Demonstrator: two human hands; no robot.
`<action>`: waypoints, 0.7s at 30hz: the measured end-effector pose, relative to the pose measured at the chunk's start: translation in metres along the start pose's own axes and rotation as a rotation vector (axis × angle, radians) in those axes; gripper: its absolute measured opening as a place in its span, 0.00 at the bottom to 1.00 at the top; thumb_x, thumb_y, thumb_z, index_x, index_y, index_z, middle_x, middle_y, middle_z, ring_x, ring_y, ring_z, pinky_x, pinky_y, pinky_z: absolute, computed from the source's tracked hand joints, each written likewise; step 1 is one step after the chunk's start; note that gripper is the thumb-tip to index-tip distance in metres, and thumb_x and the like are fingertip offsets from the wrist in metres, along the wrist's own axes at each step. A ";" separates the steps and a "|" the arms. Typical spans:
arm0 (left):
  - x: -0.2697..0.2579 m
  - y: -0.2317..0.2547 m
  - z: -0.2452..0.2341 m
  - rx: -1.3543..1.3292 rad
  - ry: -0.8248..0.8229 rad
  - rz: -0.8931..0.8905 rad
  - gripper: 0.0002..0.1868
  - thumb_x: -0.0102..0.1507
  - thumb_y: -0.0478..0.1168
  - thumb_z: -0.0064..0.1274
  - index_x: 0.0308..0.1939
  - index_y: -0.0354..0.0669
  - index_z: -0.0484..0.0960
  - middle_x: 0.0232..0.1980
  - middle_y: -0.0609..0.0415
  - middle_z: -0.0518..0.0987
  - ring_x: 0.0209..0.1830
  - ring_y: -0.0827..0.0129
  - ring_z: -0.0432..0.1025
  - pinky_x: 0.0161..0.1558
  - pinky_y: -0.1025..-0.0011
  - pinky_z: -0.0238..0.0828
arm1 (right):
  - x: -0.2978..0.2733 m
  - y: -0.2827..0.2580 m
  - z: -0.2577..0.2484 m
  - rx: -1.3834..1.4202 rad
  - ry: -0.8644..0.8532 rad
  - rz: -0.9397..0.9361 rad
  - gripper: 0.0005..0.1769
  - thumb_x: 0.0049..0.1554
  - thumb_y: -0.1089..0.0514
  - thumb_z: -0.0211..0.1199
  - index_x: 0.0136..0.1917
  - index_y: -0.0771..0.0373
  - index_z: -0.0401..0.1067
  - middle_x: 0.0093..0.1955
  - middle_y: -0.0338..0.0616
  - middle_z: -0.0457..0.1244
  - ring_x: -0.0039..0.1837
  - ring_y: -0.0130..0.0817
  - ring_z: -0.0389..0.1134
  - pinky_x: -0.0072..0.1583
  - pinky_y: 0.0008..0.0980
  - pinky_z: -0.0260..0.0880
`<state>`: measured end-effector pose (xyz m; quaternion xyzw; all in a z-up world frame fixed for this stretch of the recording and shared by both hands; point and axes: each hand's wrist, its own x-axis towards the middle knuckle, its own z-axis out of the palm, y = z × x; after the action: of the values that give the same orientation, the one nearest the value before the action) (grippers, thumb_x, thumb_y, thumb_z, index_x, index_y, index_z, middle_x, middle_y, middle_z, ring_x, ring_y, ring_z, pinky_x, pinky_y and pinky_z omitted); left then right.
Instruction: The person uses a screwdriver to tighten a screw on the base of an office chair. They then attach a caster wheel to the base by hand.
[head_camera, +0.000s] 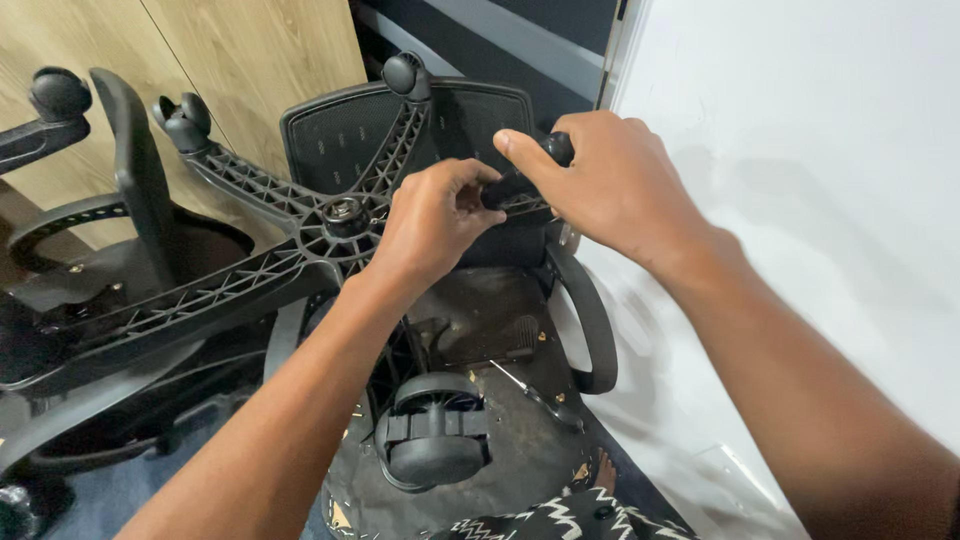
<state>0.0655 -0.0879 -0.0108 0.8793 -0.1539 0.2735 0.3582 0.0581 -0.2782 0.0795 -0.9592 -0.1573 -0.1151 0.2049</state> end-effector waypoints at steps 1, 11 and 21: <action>0.000 0.002 -0.003 0.000 -0.019 0.007 0.20 0.54 0.37 0.69 0.50 0.41 0.84 0.36 0.48 0.84 0.35 0.64 0.81 0.41 0.67 0.76 | -0.002 0.002 -0.003 0.063 0.003 -0.103 0.31 0.61 0.36 0.64 0.43 0.71 0.75 0.31 0.55 0.67 0.34 0.44 0.69 0.40 0.43 0.68; 0.006 0.017 -0.009 -0.123 -0.050 0.161 0.27 0.51 0.37 0.71 0.51 0.37 0.78 0.46 0.46 0.81 0.43 0.62 0.77 0.42 0.67 0.76 | -0.008 0.010 -0.010 0.169 -0.010 -0.175 0.22 0.60 0.41 0.61 0.50 0.64 0.76 0.34 0.50 0.71 0.38 0.39 0.76 0.44 0.40 0.74; 0.019 0.005 -0.002 -0.492 -0.273 0.079 0.17 0.62 0.35 0.61 0.54 0.40 0.77 0.51 0.51 0.86 0.51 0.71 0.81 0.56 0.72 0.77 | -0.011 0.032 -0.014 0.146 0.075 -0.354 0.22 0.53 0.46 0.68 0.56 0.61 0.74 0.36 0.46 0.70 0.39 0.40 0.74 0.42 0.41 0.71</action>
<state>0.0776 -0.0907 0.0043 0.7880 -0.2964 0.1205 0.5260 0.0571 -0.3148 0.0771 -0.8942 -0.3236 -0.1734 0.2562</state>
